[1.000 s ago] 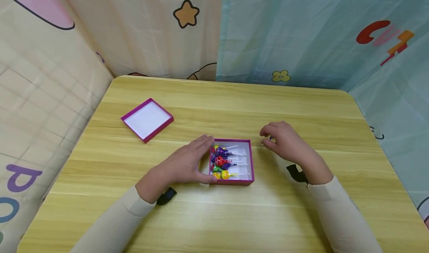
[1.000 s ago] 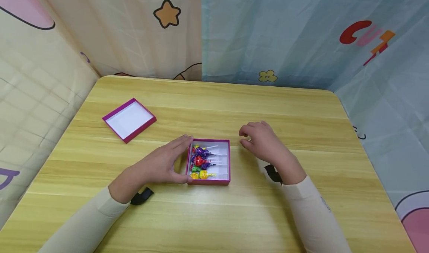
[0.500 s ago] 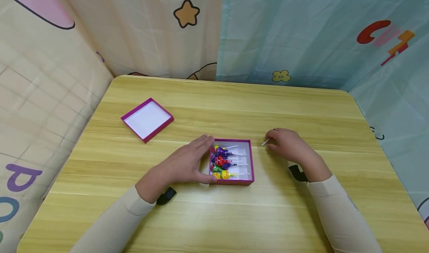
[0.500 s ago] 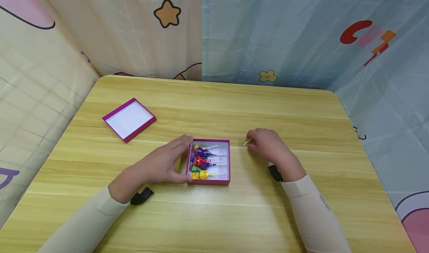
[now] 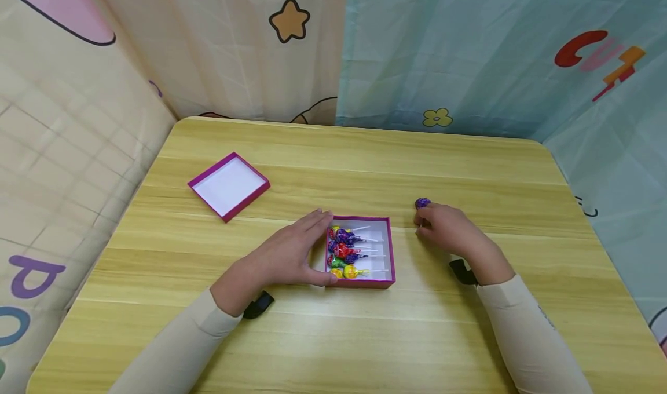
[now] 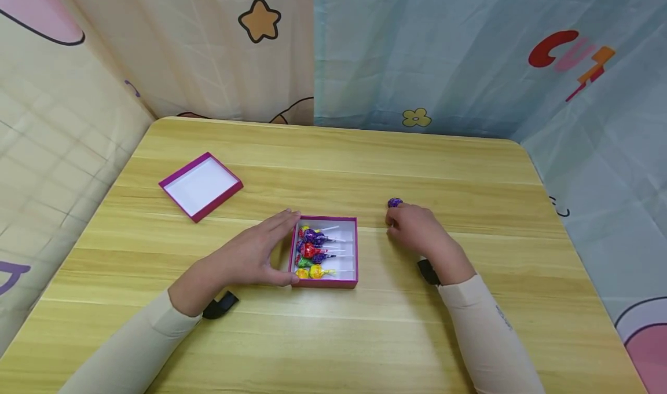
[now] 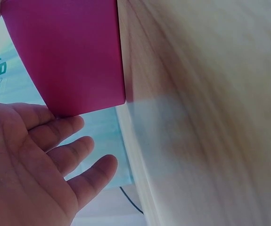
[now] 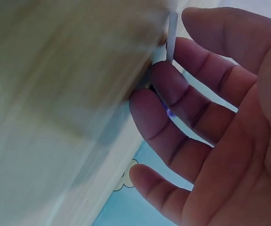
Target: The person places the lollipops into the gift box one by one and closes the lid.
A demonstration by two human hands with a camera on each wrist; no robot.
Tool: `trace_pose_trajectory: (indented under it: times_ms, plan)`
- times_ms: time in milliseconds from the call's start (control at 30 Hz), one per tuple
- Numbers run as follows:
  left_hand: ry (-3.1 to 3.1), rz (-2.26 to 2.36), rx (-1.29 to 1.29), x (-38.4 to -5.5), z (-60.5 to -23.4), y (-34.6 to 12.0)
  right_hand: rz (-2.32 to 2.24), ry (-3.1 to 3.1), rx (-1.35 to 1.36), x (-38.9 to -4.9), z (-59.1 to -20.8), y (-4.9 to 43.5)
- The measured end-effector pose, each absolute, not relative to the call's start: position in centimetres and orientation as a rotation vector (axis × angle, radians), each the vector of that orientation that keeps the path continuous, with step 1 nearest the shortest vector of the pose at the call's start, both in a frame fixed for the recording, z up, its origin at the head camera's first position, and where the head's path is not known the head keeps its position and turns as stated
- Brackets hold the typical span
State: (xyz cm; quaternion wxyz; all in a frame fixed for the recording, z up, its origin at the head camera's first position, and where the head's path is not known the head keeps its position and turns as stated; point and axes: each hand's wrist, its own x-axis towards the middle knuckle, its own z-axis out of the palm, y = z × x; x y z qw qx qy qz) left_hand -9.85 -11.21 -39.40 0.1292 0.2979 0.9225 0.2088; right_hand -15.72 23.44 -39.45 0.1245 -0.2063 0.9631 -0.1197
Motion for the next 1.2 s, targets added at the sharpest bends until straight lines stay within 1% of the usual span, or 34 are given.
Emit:
trace_pose_trajectory:
  times_ms: [467,1000,1200]
  plan:
    - [2.676,0.609,0.860,-9.9,-39.4,-11.2,-0.424,2.809,-0.646,-15.7,-39.6,24.2]
    - [2.681,0.615,0.874,-9.9,-39.3,-11.2,-0.470,2.784,-0.503,-15.6,-39.5,24.8]
    - [2.682,0.609,0.883,-9.9,-39.2,-11.2,-0.456,2.788,-0.503,-15.7,-39.6,24.8]
